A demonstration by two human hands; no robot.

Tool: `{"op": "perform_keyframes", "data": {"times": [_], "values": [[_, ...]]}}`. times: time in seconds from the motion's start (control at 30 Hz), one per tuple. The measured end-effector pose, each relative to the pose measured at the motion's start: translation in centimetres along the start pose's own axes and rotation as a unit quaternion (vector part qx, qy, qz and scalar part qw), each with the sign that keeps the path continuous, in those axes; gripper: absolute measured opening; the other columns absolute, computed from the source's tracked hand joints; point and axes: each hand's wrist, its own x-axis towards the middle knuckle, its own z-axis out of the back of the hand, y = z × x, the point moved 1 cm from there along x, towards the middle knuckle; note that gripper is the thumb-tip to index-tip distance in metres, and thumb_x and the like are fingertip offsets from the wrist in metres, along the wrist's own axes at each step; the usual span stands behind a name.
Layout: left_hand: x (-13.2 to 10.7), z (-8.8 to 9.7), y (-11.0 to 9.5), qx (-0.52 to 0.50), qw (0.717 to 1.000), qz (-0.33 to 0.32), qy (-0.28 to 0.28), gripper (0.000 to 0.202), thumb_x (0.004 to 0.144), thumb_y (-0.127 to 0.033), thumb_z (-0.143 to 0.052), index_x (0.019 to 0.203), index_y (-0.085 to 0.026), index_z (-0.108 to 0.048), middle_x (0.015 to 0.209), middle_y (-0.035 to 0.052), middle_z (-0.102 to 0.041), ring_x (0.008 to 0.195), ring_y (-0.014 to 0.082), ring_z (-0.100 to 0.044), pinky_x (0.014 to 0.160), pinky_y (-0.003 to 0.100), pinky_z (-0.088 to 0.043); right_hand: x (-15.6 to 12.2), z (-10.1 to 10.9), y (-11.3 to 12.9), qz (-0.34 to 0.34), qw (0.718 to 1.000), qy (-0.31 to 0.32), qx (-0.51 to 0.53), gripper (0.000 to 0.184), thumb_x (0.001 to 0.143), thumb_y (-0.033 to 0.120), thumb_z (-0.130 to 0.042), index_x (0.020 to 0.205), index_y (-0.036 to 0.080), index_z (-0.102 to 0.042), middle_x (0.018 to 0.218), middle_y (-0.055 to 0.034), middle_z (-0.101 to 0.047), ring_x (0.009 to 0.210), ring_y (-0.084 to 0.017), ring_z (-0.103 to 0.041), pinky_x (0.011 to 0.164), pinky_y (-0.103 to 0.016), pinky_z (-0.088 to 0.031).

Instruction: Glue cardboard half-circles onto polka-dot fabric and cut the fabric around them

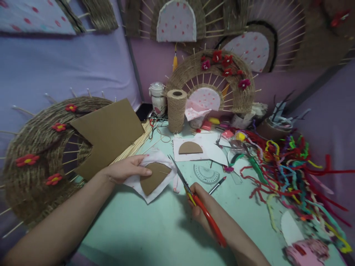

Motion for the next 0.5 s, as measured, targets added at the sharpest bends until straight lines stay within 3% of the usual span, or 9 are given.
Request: {"op": "perform_keyframes", "data": {"times": [0.17, 0.3, 0.5], "values": [[0.3, -1.0, 1.0, -0.040, 0.999, 0.030, -0.005, 0.043, 0.061, -0.018, -0.085, 0.101, -0.014, -0.069, 0.084, 0.0029, -0.072, 0.072, 0.0134, -0.065, 0.072, 0.025, -0.049, 1.0, -0.3, -0.3, 0.042, 0.996, -0.067, 0.051, 0.056, 0.076, 0.076, -0.055, 0.087, 0.022, -0.053, 0.078, -0.0031, -0.059, 0.057, -0.013, -0.047, 0.050, -0.025, -0.040], [0.7, -2.7, 2.4, -0.072, 0.995, 0.056, 0.036, 0.045, 0.064, -0.019, -0.083, 0.106, -0.014, -0.067, 0.094, 0.0078, -0.073, 0.078, 0.0165, -0.068, 0.077, 0.029, -0.052, 1.2, -0.6, -0.3, 0.058, 0.987, -0.119, 0.094, 0.039, 0.083, 0.056, -0.063, 0.099, 0.020, -0.057, 0.085, -0.0056, -0.064, 0.071, -0.018, -0.059, 0.061, -0.029, -0.048], [1.3, -4.0, 3.3, -0.057, 0.995, 0.070, 0.032, 0.041, 0.073, -0.019, -0.077, 0.111, -0.016, -0.065, 0.108, 0.0092, -0.072, 0.081, 0.0159, -0.067, 0.073, 0.026, -0.052, 0.8, -1.1, 0.1, 0.018, 0.986, -0.130, 0.102, 0.042, 0.079, 0.047, -0.068, 0.108, 0.023, -0.051, 0.118, -0.0132, -0.066, 0.095, -0.024, -0.065, 0.076, -0.035, -0.053]]}}
